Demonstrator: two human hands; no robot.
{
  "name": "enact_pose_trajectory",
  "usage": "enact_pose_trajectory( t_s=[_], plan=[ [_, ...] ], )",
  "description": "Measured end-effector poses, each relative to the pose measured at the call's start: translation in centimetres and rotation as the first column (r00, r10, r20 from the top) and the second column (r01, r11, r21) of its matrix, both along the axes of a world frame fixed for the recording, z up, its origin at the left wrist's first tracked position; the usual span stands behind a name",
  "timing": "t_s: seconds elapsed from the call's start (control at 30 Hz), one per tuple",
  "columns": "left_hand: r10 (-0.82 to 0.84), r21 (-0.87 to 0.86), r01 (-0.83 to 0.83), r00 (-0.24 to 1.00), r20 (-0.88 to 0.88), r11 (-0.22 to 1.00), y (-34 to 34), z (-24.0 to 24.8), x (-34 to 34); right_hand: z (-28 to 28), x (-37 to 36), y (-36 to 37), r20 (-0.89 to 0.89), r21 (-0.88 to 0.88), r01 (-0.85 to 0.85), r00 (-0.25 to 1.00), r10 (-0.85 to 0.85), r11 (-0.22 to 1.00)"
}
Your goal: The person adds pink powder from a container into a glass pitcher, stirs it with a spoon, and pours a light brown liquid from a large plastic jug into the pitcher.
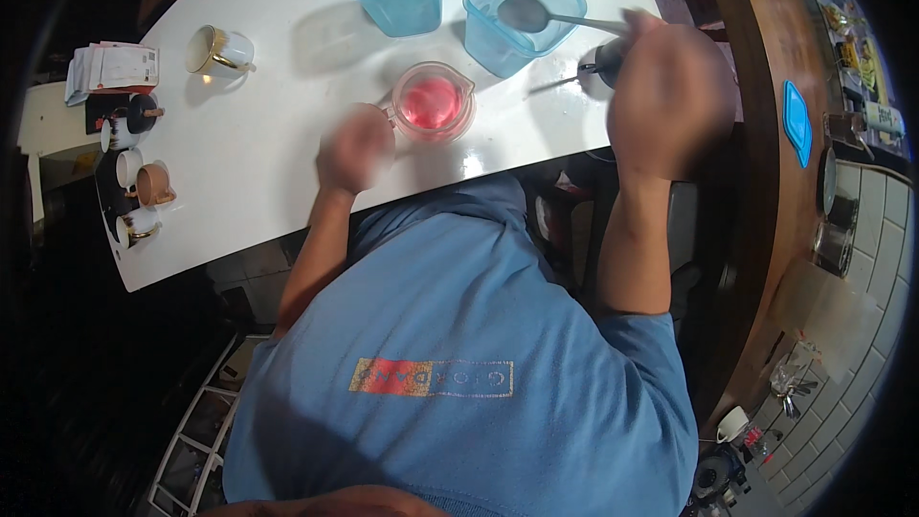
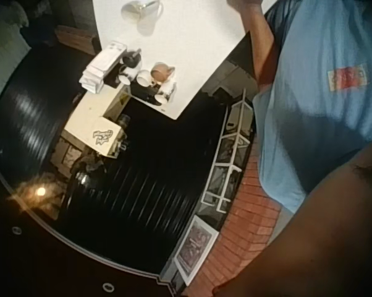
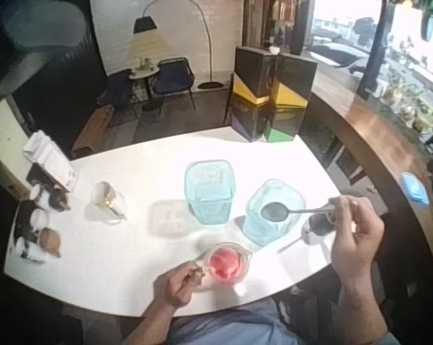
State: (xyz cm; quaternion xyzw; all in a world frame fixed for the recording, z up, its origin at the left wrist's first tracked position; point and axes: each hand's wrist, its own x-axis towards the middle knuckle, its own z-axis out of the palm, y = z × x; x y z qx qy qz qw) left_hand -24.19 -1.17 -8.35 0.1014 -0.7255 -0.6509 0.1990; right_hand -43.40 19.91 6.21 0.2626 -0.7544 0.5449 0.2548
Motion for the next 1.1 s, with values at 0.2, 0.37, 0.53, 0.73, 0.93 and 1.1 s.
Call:
enact_pose_trajectory(
  t_s=[0.2, 0.37, 0.53, 0.73, 0.93, 1.1],
  plan=[
    [-0.053, -0.061, 0.058, 0.995, 0.083, 0.996, -0.5, -0.2, 0.3, -1.1, -2.6, -3.2, 0.009, 0.376, 0.081, 0.996, -0.091, 0.923],
    [-0.048, -0.080, 0.054, 0.996, 0.079, 0.995, -0.5, 0.1, 0.3, -1.7, -3.7, -3.8, 0.002, 0.490, -0.018, 1.000, 0.020, 0.872],
    [-0.037, -0.111, 0.046, 0.996, 0.085, 0.993, -0.4, 0.6, 0.2, -1.6, -4.2, -3.9, -0.006, 0.514, -0.024, 0.999, 0.032, 0.858],
    [-0.030, -0.116, 0.040, 0.996, 0.089, 0.992, -0.3, 0.9, 0.1, -1.6, -4.6, -3.5, 0.028, 0.529, -0.078, 0.997, 0.074, 0.845],
    [-0.028, -0.125, 0.042, 0.993, 0.113, 0.991, -0.4, 0.9, 0.2, -1.3, -4.7, -3.4, 0.093, 0.527, -0.128, 0.991, 0.093, 0.840],
    [-0.034, -0.120, 0.046, 0.994, 0.100, 0.992, -0.5, 0.4, 0.3, -1.3, -5.1, -3.1, 0.067, 0.525, -0.099, 0.995, 0.075, 0.845]
  ],
)
